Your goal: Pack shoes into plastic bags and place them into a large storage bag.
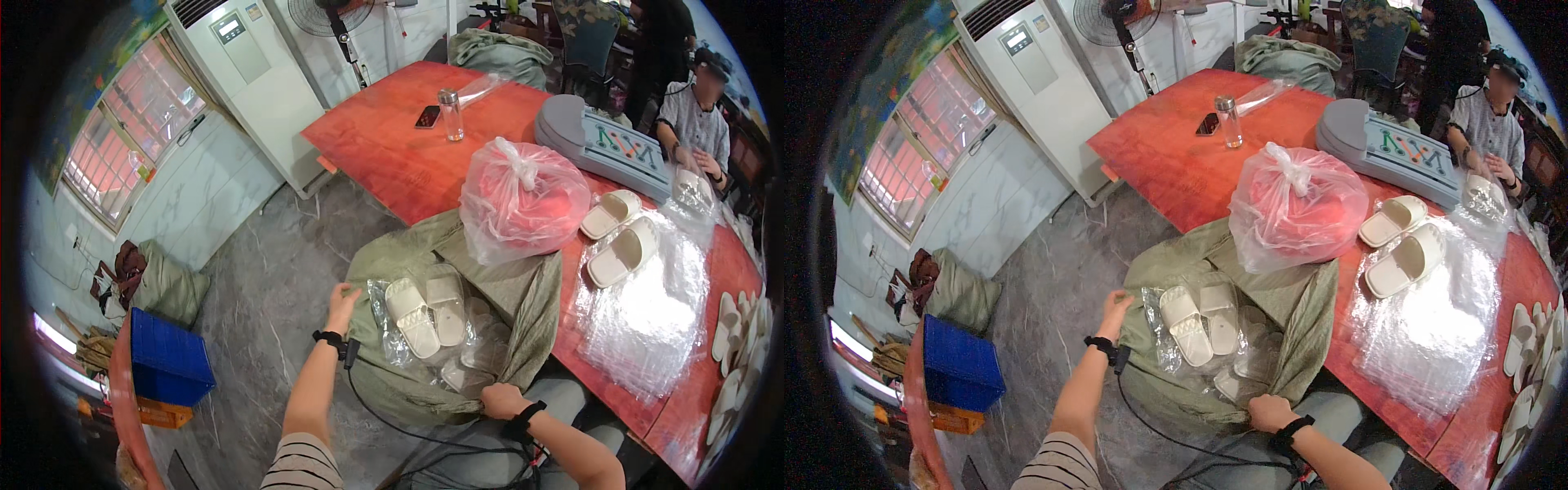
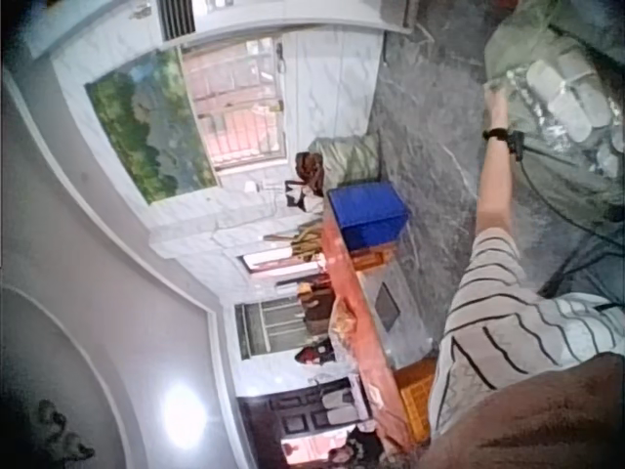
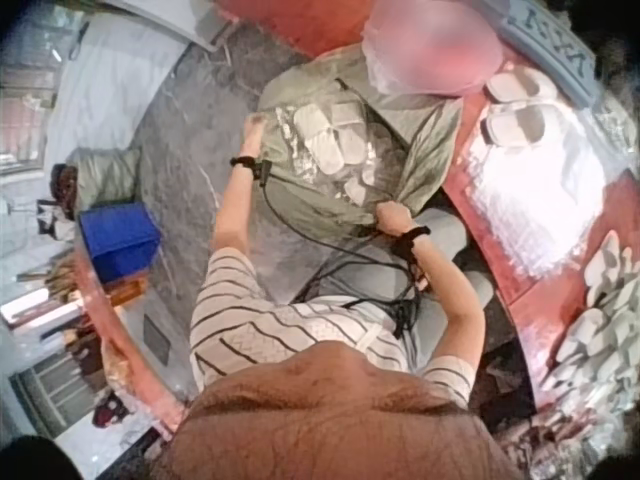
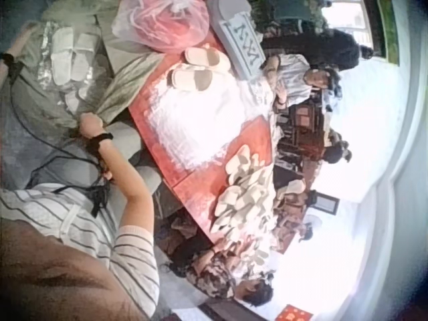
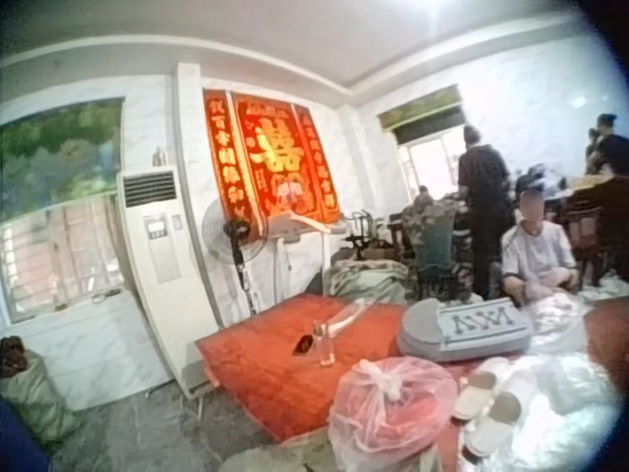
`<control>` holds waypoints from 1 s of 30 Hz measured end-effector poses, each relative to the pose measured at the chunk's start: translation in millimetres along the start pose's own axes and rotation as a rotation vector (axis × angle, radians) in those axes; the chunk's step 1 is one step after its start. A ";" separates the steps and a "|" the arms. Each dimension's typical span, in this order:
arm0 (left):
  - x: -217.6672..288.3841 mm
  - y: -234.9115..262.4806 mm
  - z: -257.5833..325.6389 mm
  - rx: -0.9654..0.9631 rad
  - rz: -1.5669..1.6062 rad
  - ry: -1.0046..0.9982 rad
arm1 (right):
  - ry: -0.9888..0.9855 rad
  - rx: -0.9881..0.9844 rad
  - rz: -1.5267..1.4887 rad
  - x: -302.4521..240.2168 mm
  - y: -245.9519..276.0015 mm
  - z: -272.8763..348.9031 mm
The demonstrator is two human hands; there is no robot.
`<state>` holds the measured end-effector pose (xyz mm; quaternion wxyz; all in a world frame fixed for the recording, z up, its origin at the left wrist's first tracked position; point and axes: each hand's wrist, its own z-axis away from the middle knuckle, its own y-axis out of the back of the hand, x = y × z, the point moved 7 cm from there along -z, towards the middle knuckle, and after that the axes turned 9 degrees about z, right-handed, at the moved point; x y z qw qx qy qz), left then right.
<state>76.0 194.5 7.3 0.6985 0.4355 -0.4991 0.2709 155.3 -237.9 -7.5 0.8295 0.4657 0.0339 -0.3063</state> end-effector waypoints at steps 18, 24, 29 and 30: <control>103.0 97.1 22.6 0.042 -0.538 -0.278 | 0.585 0.306 -0.309 -32.5 69.2 80.1; 83.2 56.2 27.7 -0.186 -0.978 -0.093 | 0.636 0.110 -0.309 -35.1 62.7 90.3; 116.5 6.8 41.0 -0.038 -1.156 -0.248 | 0.800 0.253 -0.382 -36.3 63.4 105.4; 125.6 -14.0 49.5 -0.048 -1.154 -0.256 | 0.789 0.258 -0.386 -35.0 65.2 108.7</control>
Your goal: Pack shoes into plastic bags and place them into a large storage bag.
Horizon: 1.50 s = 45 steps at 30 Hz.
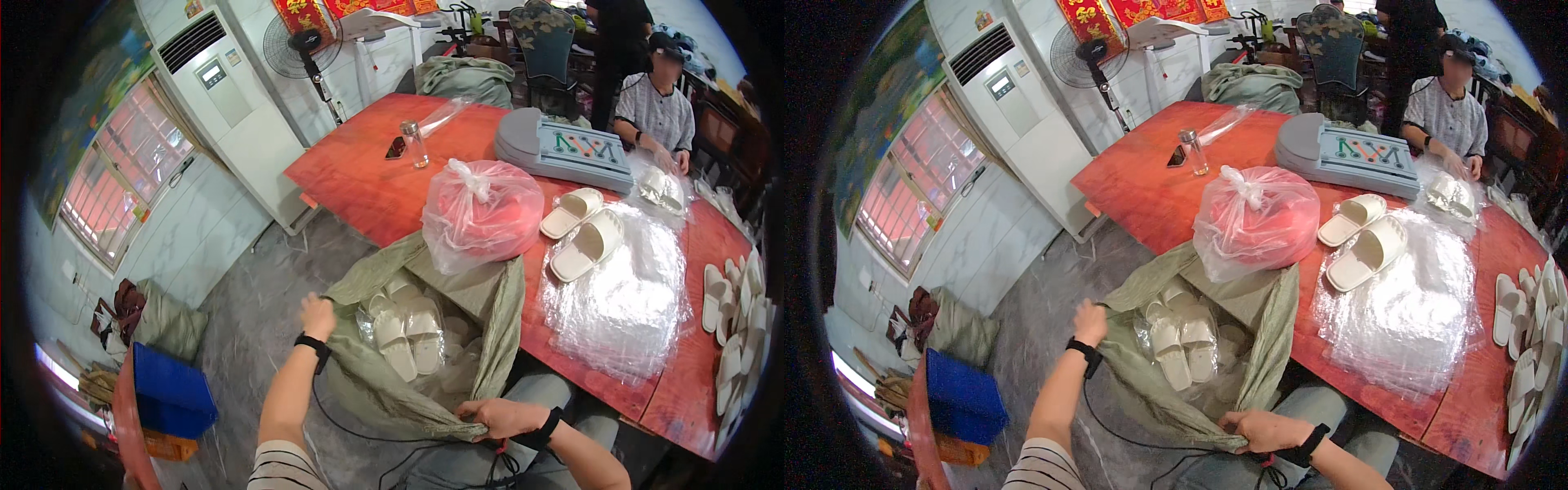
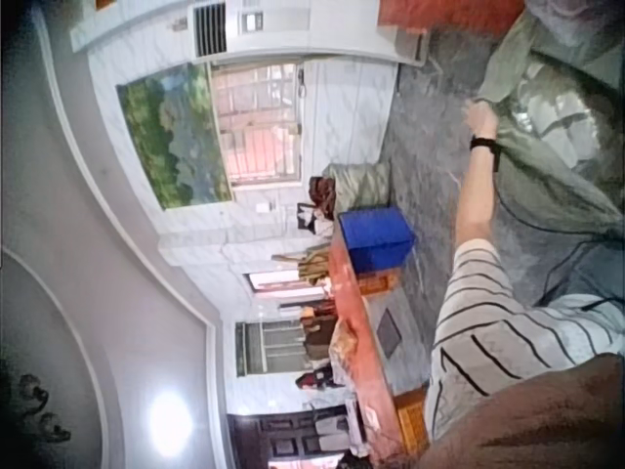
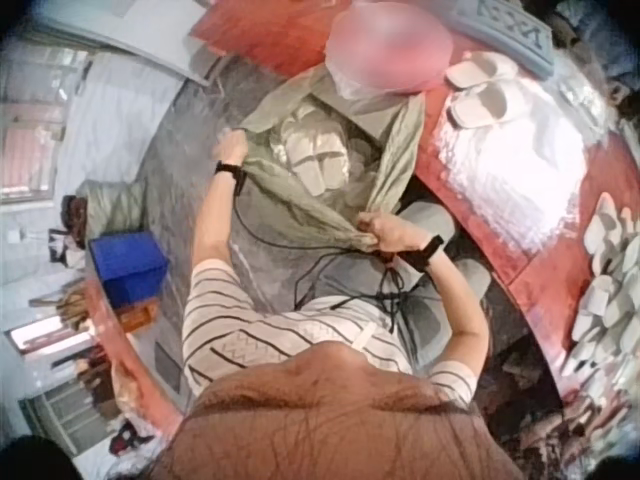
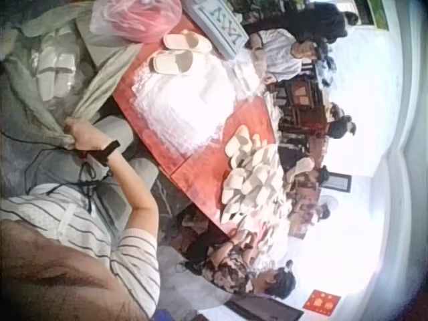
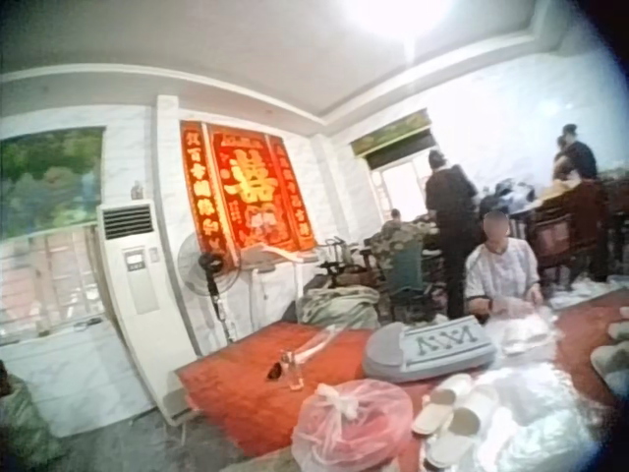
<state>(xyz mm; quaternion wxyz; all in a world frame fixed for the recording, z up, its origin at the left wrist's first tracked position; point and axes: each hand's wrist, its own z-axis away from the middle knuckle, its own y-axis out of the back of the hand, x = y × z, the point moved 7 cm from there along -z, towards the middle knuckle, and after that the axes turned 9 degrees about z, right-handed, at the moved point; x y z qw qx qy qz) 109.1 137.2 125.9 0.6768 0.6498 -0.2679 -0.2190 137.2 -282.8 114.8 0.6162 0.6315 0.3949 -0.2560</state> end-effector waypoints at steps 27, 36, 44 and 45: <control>78.4 -215.8 86.0 -1.027 -0.288 -0.593 | -0.245 -0.136 0.024 11.2 -18.3 17.2; 147.8 -116.0 86.8 -0.775 0.369 -0.738 | -0.567 -0.170 0.227 40.9 -15.3 52.9; 266.6 -5.2 195.5 -0.788 0.540 -1.236 | -0.732 0.145 0.424 51.4 -3.6 132.3; 279.3 1.7 209.0 -0.793 0.540 -1.275 | -0.684 0.248 0.351 38.9 5.4 139.3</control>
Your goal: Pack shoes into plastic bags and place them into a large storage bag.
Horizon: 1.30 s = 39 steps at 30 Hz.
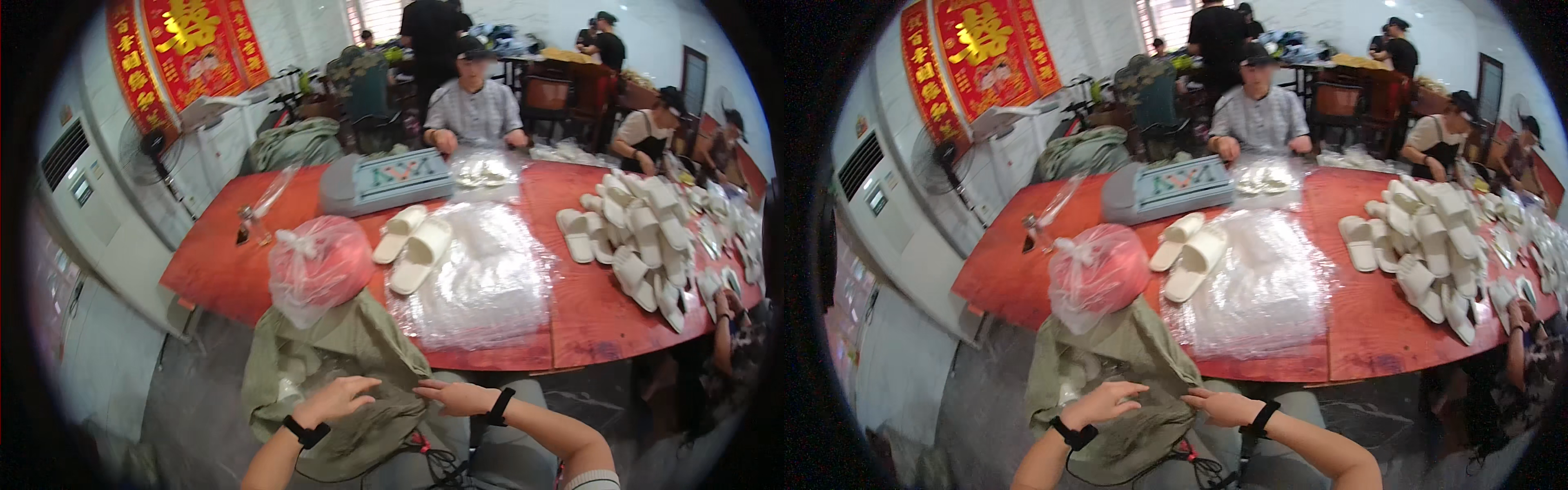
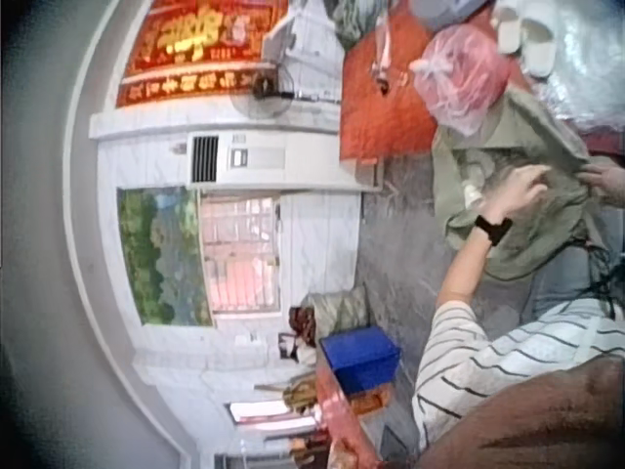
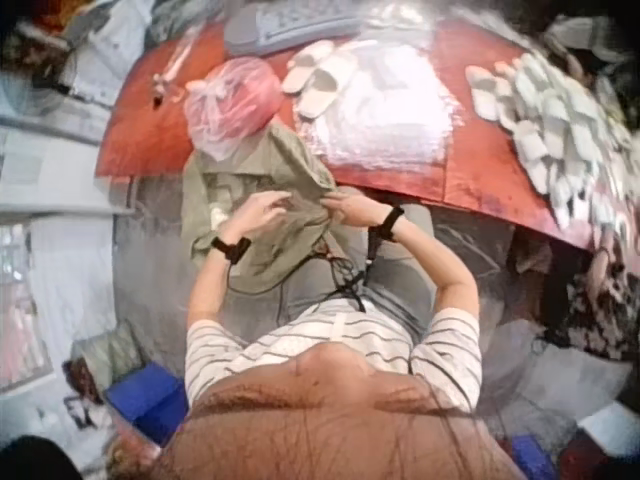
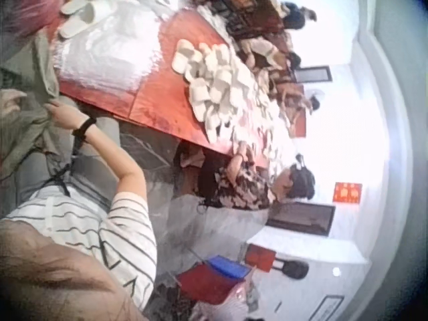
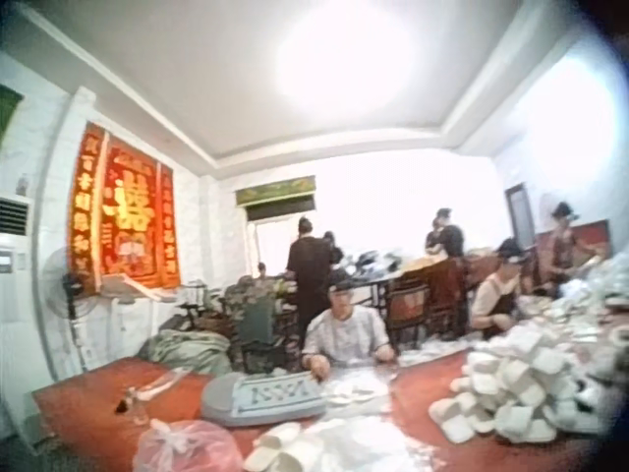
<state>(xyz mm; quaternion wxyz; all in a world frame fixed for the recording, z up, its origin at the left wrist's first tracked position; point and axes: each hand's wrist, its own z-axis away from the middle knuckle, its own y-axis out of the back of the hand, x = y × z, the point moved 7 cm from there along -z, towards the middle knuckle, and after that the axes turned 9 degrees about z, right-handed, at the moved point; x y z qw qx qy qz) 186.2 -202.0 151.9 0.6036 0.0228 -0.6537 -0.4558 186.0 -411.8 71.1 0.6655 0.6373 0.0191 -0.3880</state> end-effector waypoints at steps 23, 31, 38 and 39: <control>67.3 -96.8 -225.4 0.147 -0.277 -0.100 | -0.703 1.014 -0.786 203.8 77.3 337.2; 15.5 -120.0 -238.3 0.077 -0.394 0.036 | -0.612 1.963 -1.156 329.4 136.7 479.2; 3.2 -122.9 -237.3 0.036 -0.400 0.085 | -0.637 2.085 -1.068 352.7 177.8 501.1; 4.4 -124.6 -239.3 0.034 -0.404 0.072 | -0.680 2.069 -1.076 356.8 173.7 504.1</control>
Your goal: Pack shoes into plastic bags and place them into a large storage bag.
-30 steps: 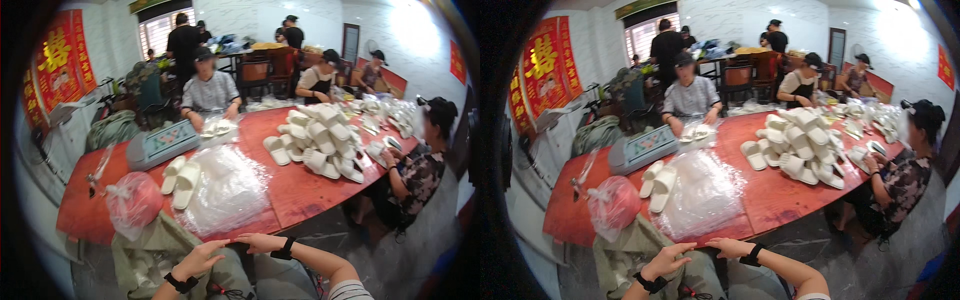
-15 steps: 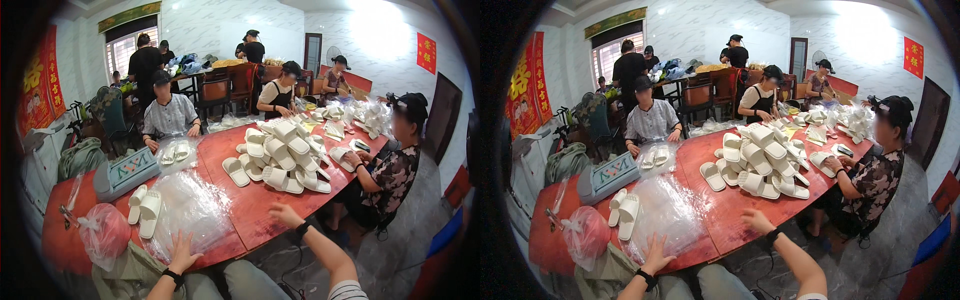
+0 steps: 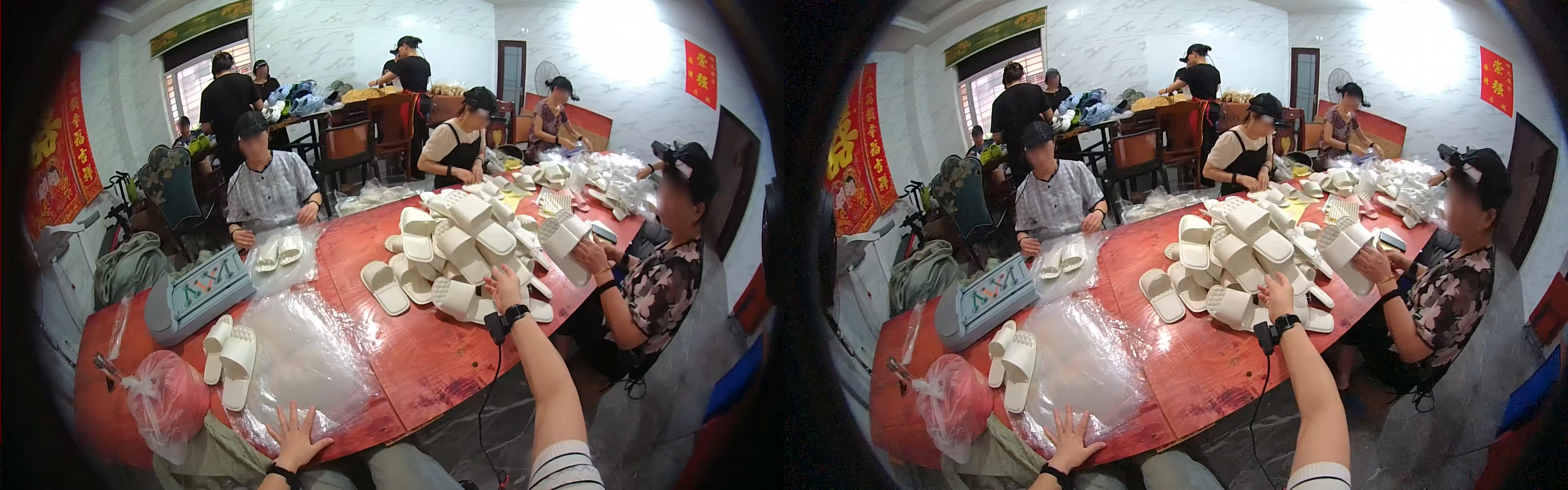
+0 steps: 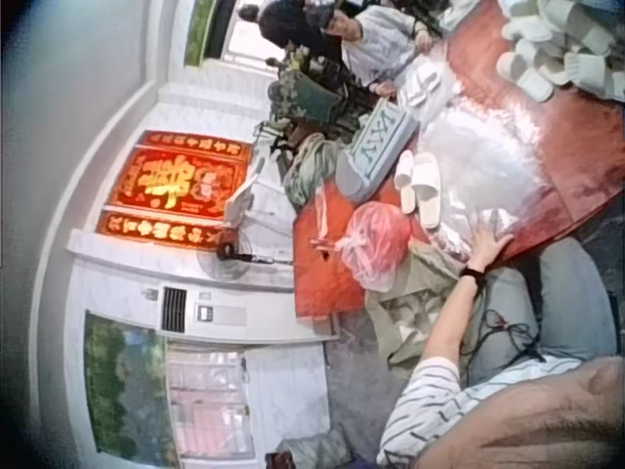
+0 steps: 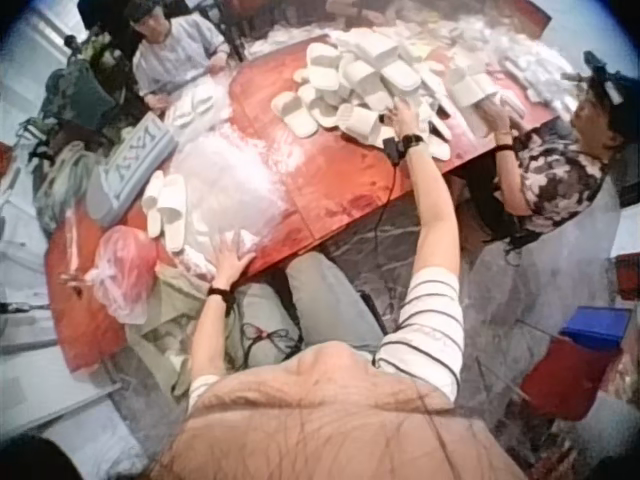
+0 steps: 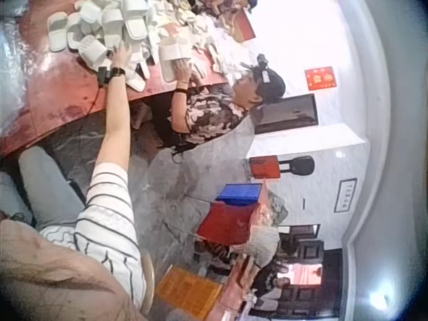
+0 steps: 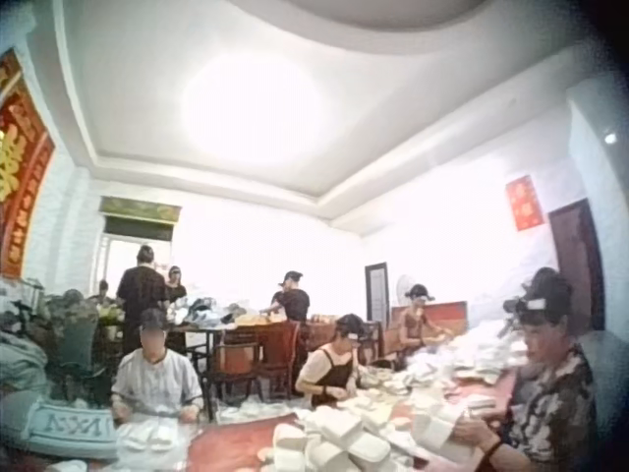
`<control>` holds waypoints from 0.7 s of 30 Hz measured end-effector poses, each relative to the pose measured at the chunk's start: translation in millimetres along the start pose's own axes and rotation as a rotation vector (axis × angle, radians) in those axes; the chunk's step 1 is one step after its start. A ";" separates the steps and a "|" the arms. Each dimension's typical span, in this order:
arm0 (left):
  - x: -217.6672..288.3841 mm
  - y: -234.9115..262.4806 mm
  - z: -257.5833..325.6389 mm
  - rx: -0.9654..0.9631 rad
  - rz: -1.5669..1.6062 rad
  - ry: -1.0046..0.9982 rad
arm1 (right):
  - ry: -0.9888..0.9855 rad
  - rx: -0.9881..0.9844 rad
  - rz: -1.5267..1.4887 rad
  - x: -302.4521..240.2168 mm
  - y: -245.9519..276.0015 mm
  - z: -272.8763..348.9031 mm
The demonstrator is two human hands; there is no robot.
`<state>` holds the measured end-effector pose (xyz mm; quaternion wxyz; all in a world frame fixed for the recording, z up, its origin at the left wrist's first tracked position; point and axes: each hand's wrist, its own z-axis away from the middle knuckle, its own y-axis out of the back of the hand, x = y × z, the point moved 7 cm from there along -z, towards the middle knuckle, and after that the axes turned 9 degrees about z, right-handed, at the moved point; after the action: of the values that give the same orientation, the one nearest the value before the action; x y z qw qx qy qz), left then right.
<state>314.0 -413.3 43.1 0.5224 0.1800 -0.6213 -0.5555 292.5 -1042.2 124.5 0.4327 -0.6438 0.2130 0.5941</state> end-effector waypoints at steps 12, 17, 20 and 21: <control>-1.4 0.5 -0.3 -0.025 -0.040 0.034 | -0.028 -0.534 0.628 100.0 -24.2 157.0; 1.4 0.8 0.6 0.016 -0.006 0.008 | -0.255 -0.454 0.407 126.6 6.7 151.4; 0.9 1.9 2.3 0.031 0.005 0.008 | -0.162 -0.436 0.362 134.1 10.2 157.1; 0.1 1.9 3.9 0.032 0.004 0.007 | -0.082 -0.445 0.376 132.4 8.7 160.3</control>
<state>311.3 -410.8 45.5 0.5228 0.1890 -0.6288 -0.5436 219.5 -885.2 9.1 0.1715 -0.6473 0.1754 0.7217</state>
